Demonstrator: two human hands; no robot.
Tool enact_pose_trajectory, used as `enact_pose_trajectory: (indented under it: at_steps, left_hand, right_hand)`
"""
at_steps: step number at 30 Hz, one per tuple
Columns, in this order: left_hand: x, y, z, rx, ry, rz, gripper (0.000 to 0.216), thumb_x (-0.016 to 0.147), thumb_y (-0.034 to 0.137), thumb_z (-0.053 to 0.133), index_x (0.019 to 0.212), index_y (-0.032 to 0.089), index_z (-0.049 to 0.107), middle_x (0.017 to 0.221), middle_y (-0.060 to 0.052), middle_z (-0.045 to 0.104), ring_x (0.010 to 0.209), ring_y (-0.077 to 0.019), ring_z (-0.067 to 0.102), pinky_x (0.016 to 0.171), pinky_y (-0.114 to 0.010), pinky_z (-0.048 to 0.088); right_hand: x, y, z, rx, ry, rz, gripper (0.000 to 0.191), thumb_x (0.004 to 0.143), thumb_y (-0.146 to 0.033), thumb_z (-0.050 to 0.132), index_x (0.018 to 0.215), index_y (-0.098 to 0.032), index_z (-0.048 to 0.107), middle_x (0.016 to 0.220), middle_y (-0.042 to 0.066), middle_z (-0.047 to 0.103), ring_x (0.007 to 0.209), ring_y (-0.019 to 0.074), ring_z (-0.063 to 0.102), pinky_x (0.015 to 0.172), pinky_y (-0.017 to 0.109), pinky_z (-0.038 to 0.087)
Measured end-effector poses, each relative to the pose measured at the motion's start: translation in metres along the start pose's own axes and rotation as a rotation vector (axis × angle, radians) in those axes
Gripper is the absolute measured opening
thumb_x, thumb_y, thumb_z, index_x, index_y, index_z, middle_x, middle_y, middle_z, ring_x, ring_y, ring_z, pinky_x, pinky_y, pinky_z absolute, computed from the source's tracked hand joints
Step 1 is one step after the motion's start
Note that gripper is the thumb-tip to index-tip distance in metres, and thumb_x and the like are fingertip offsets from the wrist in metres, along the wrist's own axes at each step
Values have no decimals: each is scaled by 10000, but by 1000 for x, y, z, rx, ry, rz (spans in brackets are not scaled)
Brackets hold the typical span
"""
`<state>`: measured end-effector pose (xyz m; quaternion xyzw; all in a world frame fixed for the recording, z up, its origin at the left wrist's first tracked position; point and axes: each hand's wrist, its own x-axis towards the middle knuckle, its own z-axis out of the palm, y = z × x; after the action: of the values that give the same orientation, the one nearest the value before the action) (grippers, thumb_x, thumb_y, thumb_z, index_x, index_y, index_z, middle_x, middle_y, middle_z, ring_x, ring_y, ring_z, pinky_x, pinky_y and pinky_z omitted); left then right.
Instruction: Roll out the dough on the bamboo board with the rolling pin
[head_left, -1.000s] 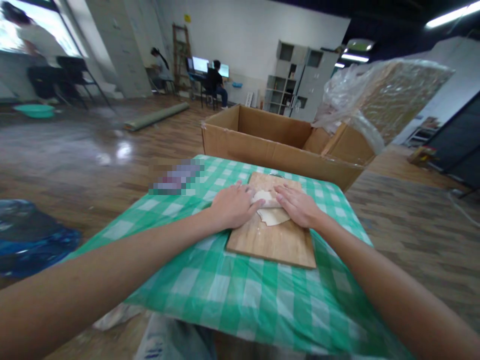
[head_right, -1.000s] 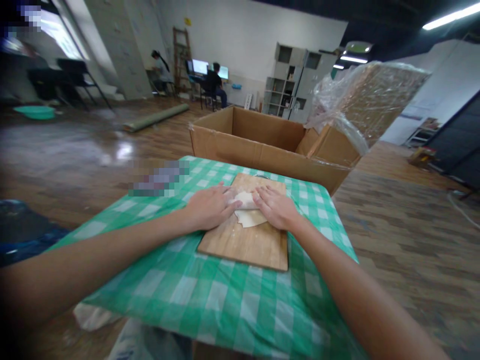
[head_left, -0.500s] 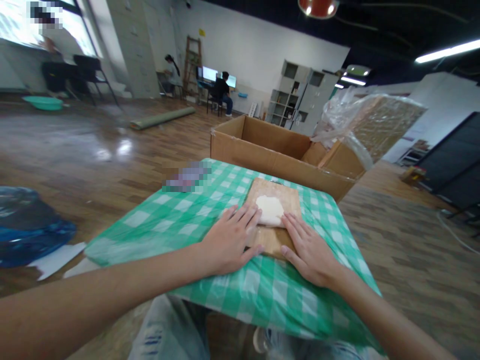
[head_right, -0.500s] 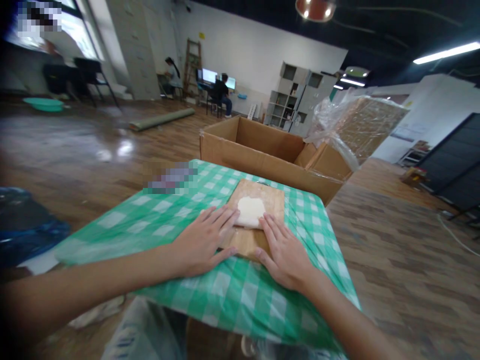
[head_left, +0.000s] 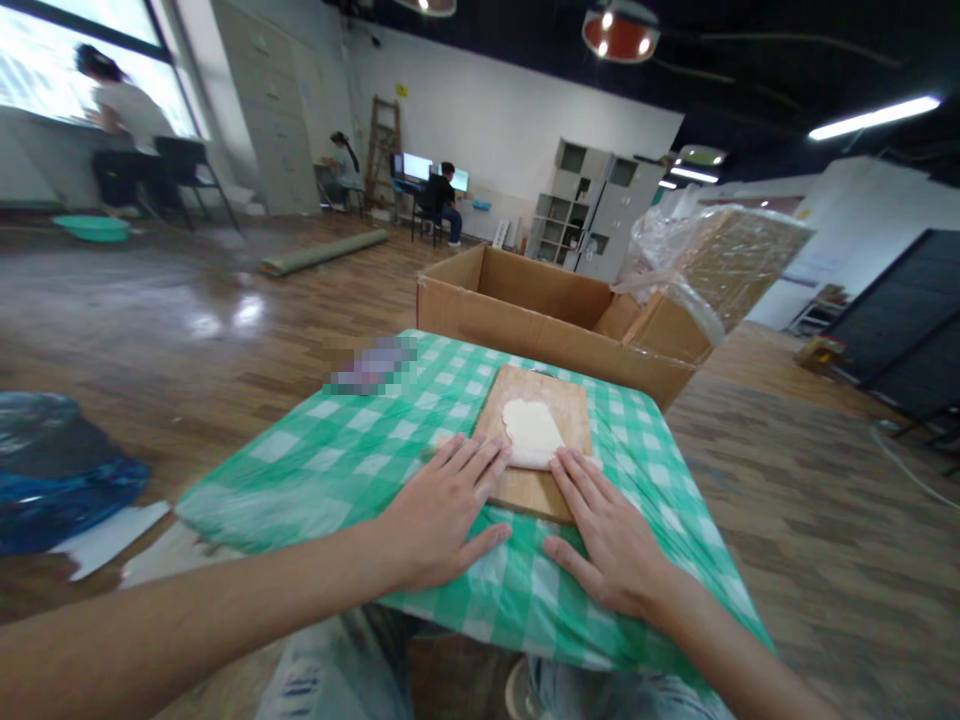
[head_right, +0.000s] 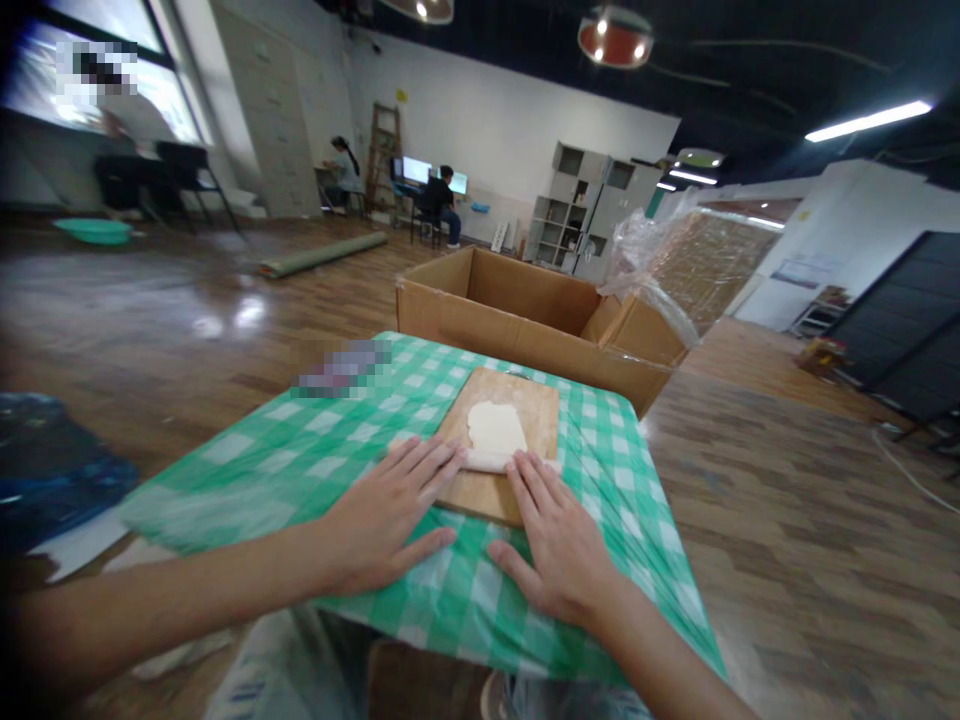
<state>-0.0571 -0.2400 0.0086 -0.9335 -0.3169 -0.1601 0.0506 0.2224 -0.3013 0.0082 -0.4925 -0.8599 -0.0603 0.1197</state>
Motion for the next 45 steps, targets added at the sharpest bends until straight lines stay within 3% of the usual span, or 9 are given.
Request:
enact_pose_trajectory:
  at_steps: [5,10,18,23,29,36,40,42,45]
  left_hand:
    - [21,-9,-19,-153,-17,-23,574,1068,534,396,1487,171,545,1494,-140,594,1380,-307,539,1168,-482,406]
    - [85,-40,-21,-197,-15,-121,437,1023,414,483,1358,173,628,1337,-142,667,1240,-284,635,1048,-406,497]
    - [169,-61,7,-140,-409,-306,784,566,736,823,1078,147,743,1078,-160,755,1071,-373,690,850,-386,541]
    - [174,-69,18,-237,-440,-374,821,489,737,863,1046,146,744,1004,-126,771,917,-314,717,739,-338,520]
    - [166,-85,29,-555,-323,-397,466,615,515,853,898,165,733,818,-30,737,737,-229,669,565,-282,414]
    - [166,-82,29,-804,119,-208,177,786,309,745,901,177,717,853,4,722,775,-176,643,643,-259,434]
    - [167,-77,18,-767,267,-94,44,841,221,706,850,188,734,836,-6,750,807,-178,673,729,-269,460]
    - [164,-78,11,-717,229,9,113,823,136,690,878,197,767,898,-20,786,860,-190,703,788,-281,472]
    - [157,-82,3,-595,25,114,195,797,107,709,917,225,808,923,-18,805,867,-203,721,783,-284,469]
  right_hand:
    - [6,-1,-11,49,19,42,729,1049,-558,472,1646,-160,346,1655,157,420,1537,345,382,1244,595,370]
    - [26,4,-13,133,57,98,553,1071,-499,440,1539,-214,518,1562,146,548,1452,334,504,1177,570,454]
    - [115,62,22,460,239,536,488,969,-435,581,1364,-151,623,1226,199,740,1061,339,740,882,492,598]
    - [144,77,42,579,217,680,472,889,-354,693,1311,-150,632,956,112,783,872,286,765,731,378,590]
    - [140,83,51,774,234,715,601,825,-345,778,1358,-165,568,1127,107,744,908,216,747,759,316,587]
    - [131,83,37,907,186,524,302,812,-362,773,1061,-191,772,937,32,791,809,220,716,718,330,568]
    - [129,81,22,638,371,458,214,893,-353,673,961,-239,842,890,17,807,832,251,708,784,375,556]
    - [127,80,16,469,433,370,307,877,-194,617,1066,-270,846,1035,30,822,971,271,711,892,394,540]
    - [123,81,13,336,256,240,570,737,-8,541,1126,-299,838,1100,26,822,1066,269,712,949,376,523]
